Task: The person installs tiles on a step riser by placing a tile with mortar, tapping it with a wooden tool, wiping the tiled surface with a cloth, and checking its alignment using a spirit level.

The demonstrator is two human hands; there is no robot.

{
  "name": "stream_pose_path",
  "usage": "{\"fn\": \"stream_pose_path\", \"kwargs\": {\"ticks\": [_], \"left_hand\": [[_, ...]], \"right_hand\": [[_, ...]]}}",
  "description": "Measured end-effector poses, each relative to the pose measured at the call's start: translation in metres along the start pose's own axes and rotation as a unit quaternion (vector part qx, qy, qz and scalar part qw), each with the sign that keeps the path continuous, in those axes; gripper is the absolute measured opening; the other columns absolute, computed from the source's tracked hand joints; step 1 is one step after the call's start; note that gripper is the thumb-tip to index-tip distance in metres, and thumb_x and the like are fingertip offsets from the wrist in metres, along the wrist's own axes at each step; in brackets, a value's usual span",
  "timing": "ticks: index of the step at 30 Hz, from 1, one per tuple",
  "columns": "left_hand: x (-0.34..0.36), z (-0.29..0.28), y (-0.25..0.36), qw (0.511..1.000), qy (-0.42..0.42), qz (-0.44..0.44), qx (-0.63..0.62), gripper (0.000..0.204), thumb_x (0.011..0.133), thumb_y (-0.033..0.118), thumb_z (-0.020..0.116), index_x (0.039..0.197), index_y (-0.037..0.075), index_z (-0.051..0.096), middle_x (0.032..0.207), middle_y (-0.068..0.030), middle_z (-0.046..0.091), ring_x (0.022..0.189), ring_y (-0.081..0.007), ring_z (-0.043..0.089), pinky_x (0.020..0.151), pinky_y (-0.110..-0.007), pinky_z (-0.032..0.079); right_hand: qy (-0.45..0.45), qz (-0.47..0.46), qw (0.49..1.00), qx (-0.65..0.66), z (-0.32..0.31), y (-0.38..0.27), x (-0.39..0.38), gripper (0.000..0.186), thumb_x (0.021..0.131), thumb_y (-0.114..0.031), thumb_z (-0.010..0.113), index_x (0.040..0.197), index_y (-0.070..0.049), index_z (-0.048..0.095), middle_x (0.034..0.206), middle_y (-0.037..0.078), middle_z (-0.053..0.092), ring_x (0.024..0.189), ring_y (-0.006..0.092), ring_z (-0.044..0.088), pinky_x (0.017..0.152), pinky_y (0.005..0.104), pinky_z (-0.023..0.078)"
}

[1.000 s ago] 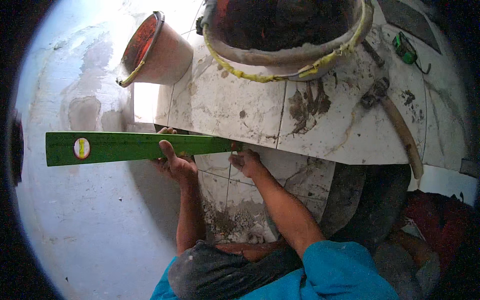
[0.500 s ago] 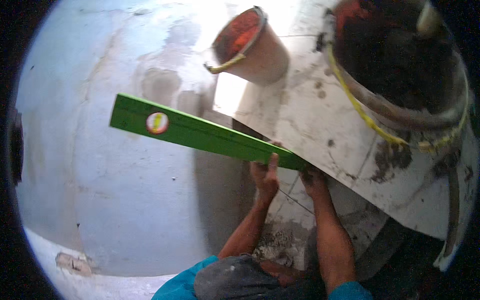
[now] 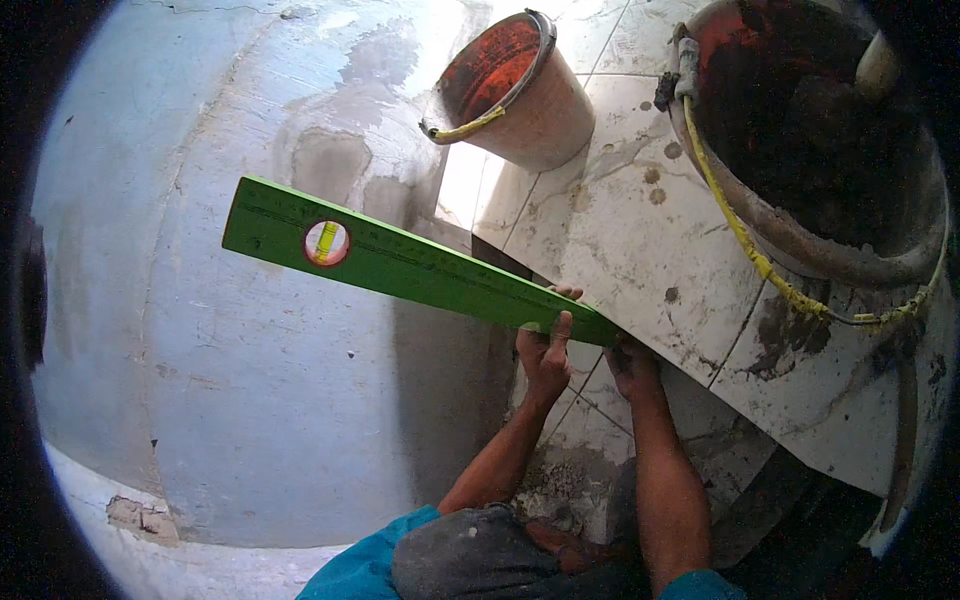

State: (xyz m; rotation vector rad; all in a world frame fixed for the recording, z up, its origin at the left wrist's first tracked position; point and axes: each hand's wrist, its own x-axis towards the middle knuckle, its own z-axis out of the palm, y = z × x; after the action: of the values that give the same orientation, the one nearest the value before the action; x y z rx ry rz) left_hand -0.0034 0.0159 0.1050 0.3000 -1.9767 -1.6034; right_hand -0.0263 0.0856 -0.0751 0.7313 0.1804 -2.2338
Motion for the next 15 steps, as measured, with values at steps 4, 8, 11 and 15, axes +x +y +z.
{"fn": "stream_pose_path", "kwargs": {"ticks": [4, 8, 11, 15], "left_hand": [[0.004, 0.001, 0.004, 1.0, 0.002, 0.006, 0.005, 0.025, 0.093, 0.0, 0.047, 0.117, -0.004, 0.055, 0.117, -0.013, 0.061, 0.111, -0.0195, 0.055, 0.097, -0.032, 0.041], [0.008, -0.001, 0.008, 0.996, -0.011, 0.046, 0.07, 0.023, 0.092, -0.001, 0.049, 0.114, -0.004, 0.057, 0.114, -0.0122, 0.062, 0.105, -0.018, 0.056, 0.092, -0.031, 0.042], [0.009, -0.003, 0.004, 0.99, -0.003, 0.06, 0.124, 0.016, 0.092, 0.001, 0.051, 0.102, -0.006, 0.061, 0.106, -0.0141, 0.063, 0.108, -0.0209, 0.057, 0.094, -0.034, 0.044], [0.005, 0.003, -0.001, 1.0, 0.021, -0.001, -0.004, 0.02, 0.091, -0.001, 0.052, 0.109, -0.005, 0.06, 0.105, -0.0125, 0.065, 0.098, -0.0171, 0.059, 0.089, -0.032, 0.045]], "right_hand": [[0.024, -0.013, 1.0, 0.003, -0.006, 0.001, 0.005, 0.029, 0.081, 0.004, 0.057, 0.109, -0.005, 0.055, 0.105, 0.013, 0.06, 0.098, 0.0228, 0.061, 0.082, 0.0343, 0.057], [-0.046, 0.033, 0.997, 0.046, -0.03, 0.012, 0.029, 0.03, 0.08, -0.002, 0.064, 0.109, -0.005, 0.056, 0.106, 0.012, 0.061, 0.099, 0.0259, 0.061, 0.084, 0.0369, 0.055], [-0.068, -0.28, 0.867, -0.407, -0.044, 0.018, 0.043, 0.024, 0.082, -0.005, 0.064, 0.106, -0.006, 0.058, 0.1, 0.01, 0.064, 0.093, 0.028, 0.062, 0.084, 0.0388, 0.053], [0.051, 0.0, 0.999, 0.01, -0.034, 0.016, 0.032, 0.017, 0.085, 0.001, 0.053, 0.1, -0.007, 0.058, 0.094, 0.01, 0.064, 0.086, 0.0251, 0.063, 0.077, 0.0376, 0.057]]}}
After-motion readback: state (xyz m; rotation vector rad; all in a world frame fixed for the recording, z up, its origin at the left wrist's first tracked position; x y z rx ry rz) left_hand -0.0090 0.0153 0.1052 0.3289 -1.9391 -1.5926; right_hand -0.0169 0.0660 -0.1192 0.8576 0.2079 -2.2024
